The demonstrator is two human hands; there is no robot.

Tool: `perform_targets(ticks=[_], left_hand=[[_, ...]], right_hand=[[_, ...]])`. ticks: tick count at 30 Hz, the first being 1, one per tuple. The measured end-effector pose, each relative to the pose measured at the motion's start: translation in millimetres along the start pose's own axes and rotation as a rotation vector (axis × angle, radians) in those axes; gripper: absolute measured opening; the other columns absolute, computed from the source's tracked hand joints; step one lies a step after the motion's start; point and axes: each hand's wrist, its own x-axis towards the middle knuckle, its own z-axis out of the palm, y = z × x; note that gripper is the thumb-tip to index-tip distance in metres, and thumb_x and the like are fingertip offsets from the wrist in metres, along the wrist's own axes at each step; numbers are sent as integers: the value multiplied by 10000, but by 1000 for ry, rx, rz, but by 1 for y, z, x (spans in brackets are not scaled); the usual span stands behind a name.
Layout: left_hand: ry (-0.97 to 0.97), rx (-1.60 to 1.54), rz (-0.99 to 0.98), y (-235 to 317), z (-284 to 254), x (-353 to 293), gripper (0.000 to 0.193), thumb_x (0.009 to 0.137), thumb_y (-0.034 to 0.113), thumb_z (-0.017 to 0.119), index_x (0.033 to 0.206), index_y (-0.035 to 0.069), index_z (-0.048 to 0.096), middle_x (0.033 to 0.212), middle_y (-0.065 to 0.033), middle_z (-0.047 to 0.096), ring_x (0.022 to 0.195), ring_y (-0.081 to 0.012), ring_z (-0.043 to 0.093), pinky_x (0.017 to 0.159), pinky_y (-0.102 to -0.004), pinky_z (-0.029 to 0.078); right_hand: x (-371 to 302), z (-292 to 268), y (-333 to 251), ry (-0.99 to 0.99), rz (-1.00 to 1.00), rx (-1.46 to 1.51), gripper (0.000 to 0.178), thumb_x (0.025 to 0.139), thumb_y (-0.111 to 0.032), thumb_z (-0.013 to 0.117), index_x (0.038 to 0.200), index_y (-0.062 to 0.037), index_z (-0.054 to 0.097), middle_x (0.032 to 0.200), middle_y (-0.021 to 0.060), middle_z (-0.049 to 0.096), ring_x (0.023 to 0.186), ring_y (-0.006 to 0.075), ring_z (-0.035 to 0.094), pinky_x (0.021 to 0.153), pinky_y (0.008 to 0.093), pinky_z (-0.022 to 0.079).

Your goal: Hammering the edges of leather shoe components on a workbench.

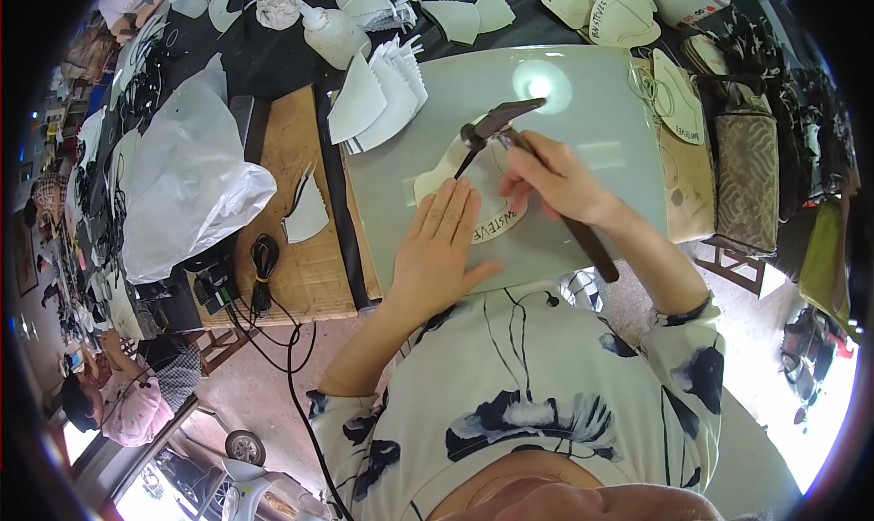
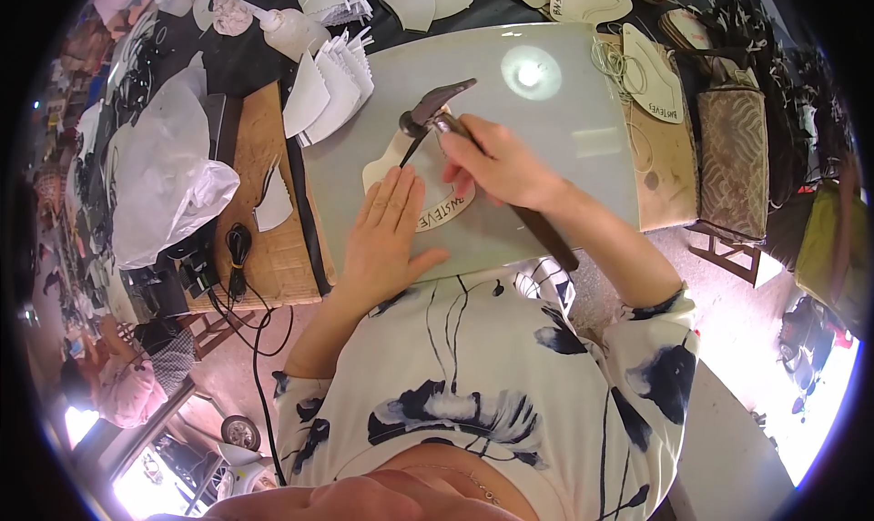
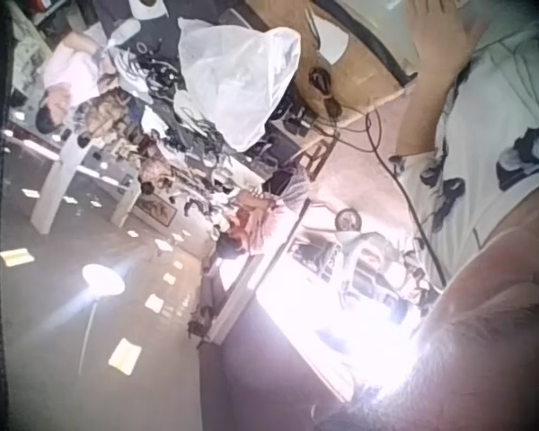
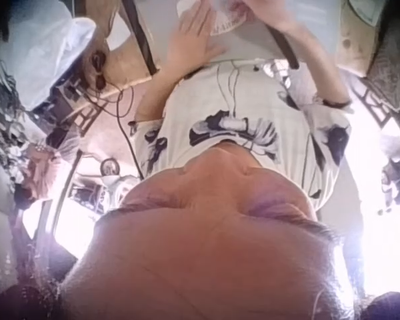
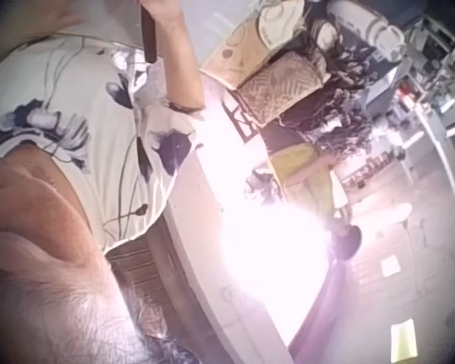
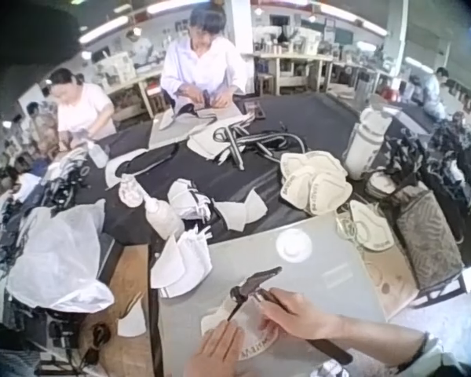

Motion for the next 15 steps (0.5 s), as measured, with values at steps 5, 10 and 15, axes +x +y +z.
perform_targets(ticks=[5,10,15], left_hand=[[102,-115,38,-26,-8,-8,566,734,199,804,1214,4,575,1251,-169,599,1171,-343,577,983,-462,452],[419,-380,-367,-29,-17,-4,250,741,70,771,967,48,664,941,-107,667,888,-273,635,784,-377,499],[256,-269,-365,-22,-6,22,95,780,39,704,839,59,632,757,-50,619,726,-216,591,618,-332,460]], right_hand=[[-13,-27,-2,239,-296,-694,250,998,-244,533,895,-23,475,615,145,575,578,375,580,538,453,439],[-29,-8,-5,141,-371,-942,253,985,-258,554,900,-30,485,648,150,613,604,377,604,542,466,465],[-24,6,-13,-10,-222,-1144,280,982,-281,547,897,-18,501,658,151,637,612,366,636,536,459,490]])
